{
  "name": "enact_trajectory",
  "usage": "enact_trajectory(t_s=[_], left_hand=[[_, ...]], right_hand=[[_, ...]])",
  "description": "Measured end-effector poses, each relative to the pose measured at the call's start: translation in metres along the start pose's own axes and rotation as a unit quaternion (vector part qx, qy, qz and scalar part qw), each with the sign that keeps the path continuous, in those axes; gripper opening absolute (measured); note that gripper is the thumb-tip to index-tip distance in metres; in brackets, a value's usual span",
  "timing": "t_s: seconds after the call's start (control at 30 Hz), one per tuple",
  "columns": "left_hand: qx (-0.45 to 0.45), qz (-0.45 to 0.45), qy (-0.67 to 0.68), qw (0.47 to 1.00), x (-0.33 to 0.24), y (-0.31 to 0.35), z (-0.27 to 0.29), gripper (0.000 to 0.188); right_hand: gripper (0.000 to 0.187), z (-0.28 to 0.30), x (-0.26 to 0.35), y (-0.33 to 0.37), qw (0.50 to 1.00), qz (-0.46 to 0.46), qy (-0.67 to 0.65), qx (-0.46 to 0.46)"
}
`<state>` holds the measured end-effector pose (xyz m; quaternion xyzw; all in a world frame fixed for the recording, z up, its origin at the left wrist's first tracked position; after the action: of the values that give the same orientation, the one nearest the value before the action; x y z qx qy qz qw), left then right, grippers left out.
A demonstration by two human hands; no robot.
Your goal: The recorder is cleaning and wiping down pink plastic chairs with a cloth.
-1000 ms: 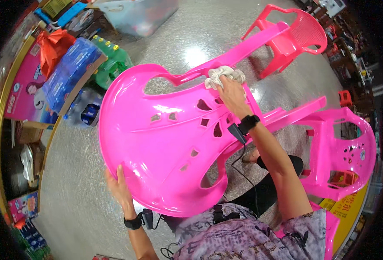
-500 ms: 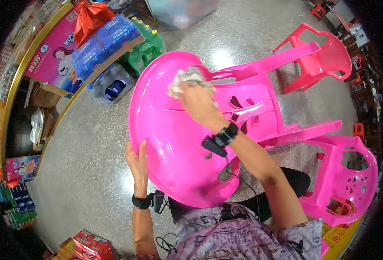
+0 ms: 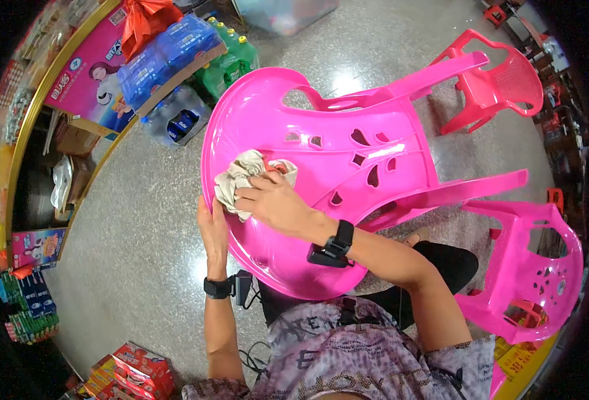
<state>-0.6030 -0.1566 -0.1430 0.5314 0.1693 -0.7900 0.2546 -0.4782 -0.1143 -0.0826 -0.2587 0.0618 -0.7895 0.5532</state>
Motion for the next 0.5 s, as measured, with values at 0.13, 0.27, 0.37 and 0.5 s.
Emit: enact_trajectory(t_s=[0.13, 0.27, 0.37, 0.5], left_hand=[[0.013, 0.002, 0.011, 1.000, 0.009, 0.000, 0.002, 0.024], [0.019, 0.001, 0.031, 0.999, 0.001, 0.002, -0.005, 0.027], [0.012, 0.002, 0.042, 0.999, 0.004, -0.002, -0.001, 0.028], [0.027, -0.013, 0.028, 0.999, 0.018, -0.014, -0.014, 0.031]], right_hand=[[0.026, 0.021, -0.015, 0.022, 0.998, -0.044, 0.036, -0.001], [0.031, 0.055, -0.084, 0.086, 0.986, -0.134, 0.088, -0.037], [0.032, 0.087, -0.122, 0.116, 0.973, -0.200, 0.111, -0.013], [0.032, 0.095, -0.150, 0.137, 0.954, -0.273, 0.109, -0.050]])
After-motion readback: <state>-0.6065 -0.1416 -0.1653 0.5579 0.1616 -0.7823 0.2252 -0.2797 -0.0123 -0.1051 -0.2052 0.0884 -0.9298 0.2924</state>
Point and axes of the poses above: each hand's wrist, its own y-axis away from the middle knuckle, its own z-axis out of the back of the hand, x = y × z, the point moved 9 cm from there along -y, towards the middle knuckle, and after that the axes turned 4 degrees about -y, right-handed, at the moved point
